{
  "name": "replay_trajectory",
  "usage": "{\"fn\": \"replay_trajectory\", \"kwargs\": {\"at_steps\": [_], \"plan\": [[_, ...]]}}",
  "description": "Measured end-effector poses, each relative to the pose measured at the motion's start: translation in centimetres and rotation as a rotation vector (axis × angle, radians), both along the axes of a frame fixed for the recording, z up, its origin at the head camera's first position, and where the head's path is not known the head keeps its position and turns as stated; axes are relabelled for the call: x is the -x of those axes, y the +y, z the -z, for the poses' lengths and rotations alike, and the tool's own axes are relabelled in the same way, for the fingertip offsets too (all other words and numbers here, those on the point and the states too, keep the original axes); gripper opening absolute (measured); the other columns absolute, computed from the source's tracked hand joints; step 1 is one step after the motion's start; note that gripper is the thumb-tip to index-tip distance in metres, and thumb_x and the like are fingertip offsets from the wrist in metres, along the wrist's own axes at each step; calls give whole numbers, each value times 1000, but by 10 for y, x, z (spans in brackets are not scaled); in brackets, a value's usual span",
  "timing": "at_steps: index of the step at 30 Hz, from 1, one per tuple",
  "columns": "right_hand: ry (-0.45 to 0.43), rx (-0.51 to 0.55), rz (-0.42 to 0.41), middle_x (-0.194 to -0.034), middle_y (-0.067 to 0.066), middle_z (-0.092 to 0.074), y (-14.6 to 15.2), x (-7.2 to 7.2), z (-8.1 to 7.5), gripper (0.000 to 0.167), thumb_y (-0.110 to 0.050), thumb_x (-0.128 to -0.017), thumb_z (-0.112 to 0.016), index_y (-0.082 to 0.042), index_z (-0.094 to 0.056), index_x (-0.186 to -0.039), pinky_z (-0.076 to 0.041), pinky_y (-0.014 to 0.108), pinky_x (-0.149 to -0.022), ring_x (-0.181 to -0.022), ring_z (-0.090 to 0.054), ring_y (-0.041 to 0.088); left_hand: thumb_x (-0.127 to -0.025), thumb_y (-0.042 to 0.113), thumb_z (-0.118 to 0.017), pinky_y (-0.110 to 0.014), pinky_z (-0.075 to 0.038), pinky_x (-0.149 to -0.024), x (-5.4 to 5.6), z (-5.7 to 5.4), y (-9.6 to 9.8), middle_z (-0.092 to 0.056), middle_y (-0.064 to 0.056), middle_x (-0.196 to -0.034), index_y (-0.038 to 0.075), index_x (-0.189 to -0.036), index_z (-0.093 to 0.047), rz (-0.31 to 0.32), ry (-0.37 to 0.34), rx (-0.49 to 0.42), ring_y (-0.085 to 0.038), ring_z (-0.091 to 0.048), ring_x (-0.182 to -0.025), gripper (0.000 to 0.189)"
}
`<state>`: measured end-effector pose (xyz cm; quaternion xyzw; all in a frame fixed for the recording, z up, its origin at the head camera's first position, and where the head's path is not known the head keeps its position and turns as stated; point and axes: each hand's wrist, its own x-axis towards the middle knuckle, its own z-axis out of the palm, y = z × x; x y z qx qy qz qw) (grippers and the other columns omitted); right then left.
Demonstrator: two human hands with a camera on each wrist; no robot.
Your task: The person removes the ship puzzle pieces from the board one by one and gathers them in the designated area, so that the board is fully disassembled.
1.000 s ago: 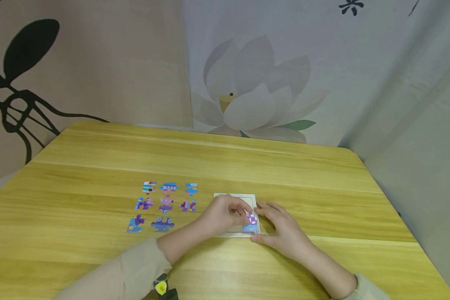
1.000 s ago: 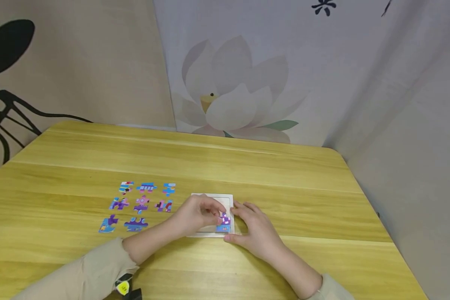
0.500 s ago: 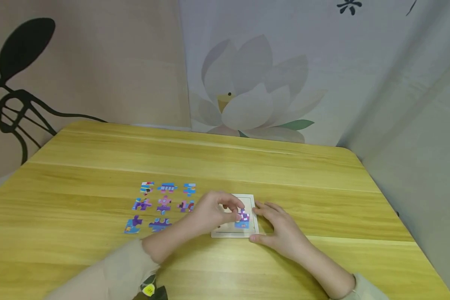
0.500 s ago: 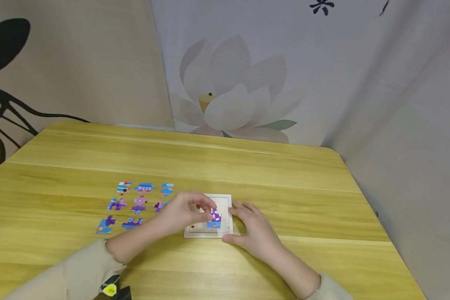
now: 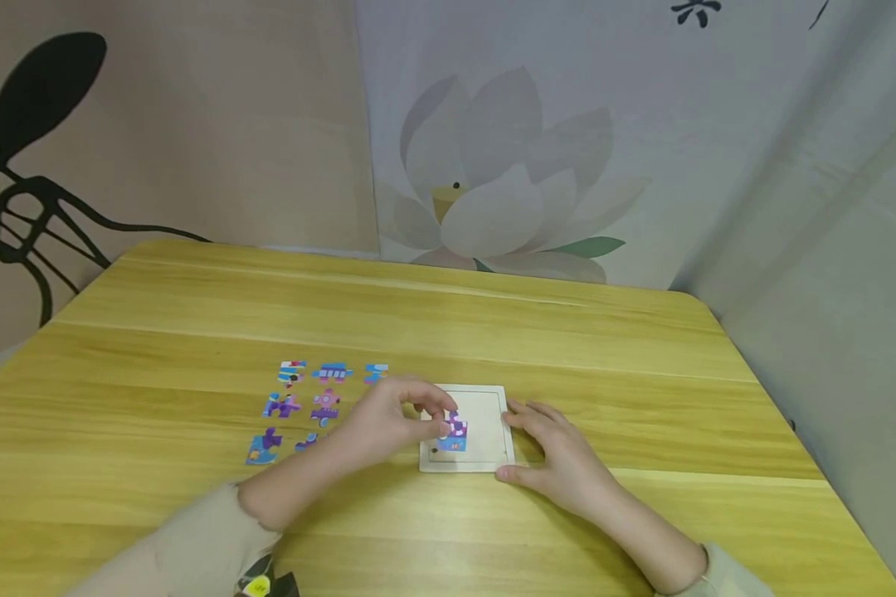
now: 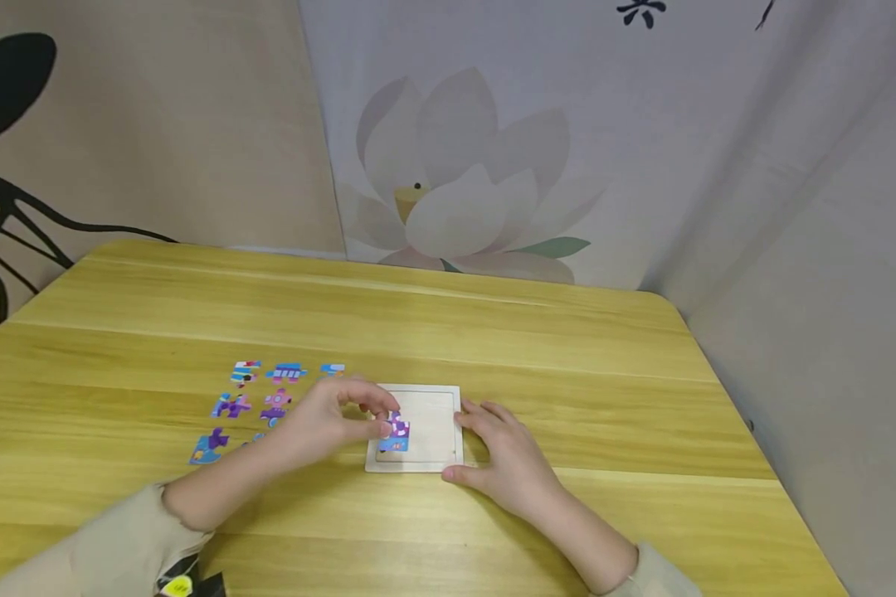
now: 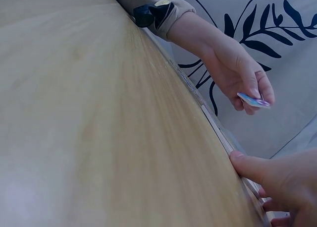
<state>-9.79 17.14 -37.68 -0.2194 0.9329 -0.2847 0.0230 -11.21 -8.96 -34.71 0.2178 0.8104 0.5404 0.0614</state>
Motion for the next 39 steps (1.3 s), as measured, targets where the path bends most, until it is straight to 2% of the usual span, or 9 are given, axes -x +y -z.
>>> {"fn": "replay_trajectory", "kwargs": {"at_steps": [8,12,14,18,24,32,35,39], "plan": [[6,-1,-2,-145,2,-44,0,0,-1,68,-37,-73,-83,-7,-59,-129,-30,59,-102,-134,-34,31,-81,9,-76,-40,-43,-74,-3,-3,-20,-65,3,-83,11,-95,-74,-27,-21,-16,-26,-56,-88,15],[12,2,-9,-145,3,-44,0,0,0,68,-38,-73,-82,-7,-59,-129,-31,60,-101,-134,-34,32,-81,12,-77,-40,-42,-76,-4,-5,-30,-66,3,-84,10,-97,-74,-41,-45,-11,-22,-57,-88,17],[9,0,-10,-145,2,-44,0,0,0,68,-38,-73,-82,-7,-59,-129,-31,60,-101,-134,-34,31,-81,14,-77,-38,-43,-72,-5,-4,-35,-66,2,-85,10,-99,-74,-43,-54,2,-22,-57,-86,19],[-5,-3,-6,-146,1,-43,-1,1,0,70,-39,-72,-82,-8,-58,-130,-30,60,-101,-135,-33,30,-81,17,-77,-34,-44,-65,-7,-4,-43,-65,2,-86,9,-102,-74,-44,-47,32,-23,-55,-81,23],[0,-1,-12,-146,2,-42,0,1,0,70,-39,-73,-82,-8,-58,-131,-30,60,-101,-135,-33,31,-81,15,-77,-40,-46,-74,-11,-5,-54,-66,2,-89,8,-102,-74,-40,-46,29,-23,-56,-88,23],[-2,-1,-8,-146,2,-42,0,0,0,70,-38,-72,-83,-8,-58,-130,-30,59,-102,-135,-33,30,-79,13,-78,-34,-46,-69,-16,-3,-68,-67,5,-88,10,-98,-75,-58,-21,86,-22,-55,-88,19],[-7,-7,-4,-147,1,-42,0,0,-1,70,-37,-72,-83,-7,-58,-131,-29,59,-102,-135,-32,30,-80,11,-78,-38,-45,-73,-17,-1,-72,-67,6,-87,9,-98,-75,-51,-22,91,-24,-54,-96,19],[0,-13,-8,-147,2,-42,1,-1,-1,71,-39,-73,-82,-7,-58,-131,-29,60,-102,-135,-32,31,-80,11,-77,-55,-38,-93,-16,3,-77,-67,6,-92,13,-99,-75,-58,-55,108,-27,-52,-113,19]]}}
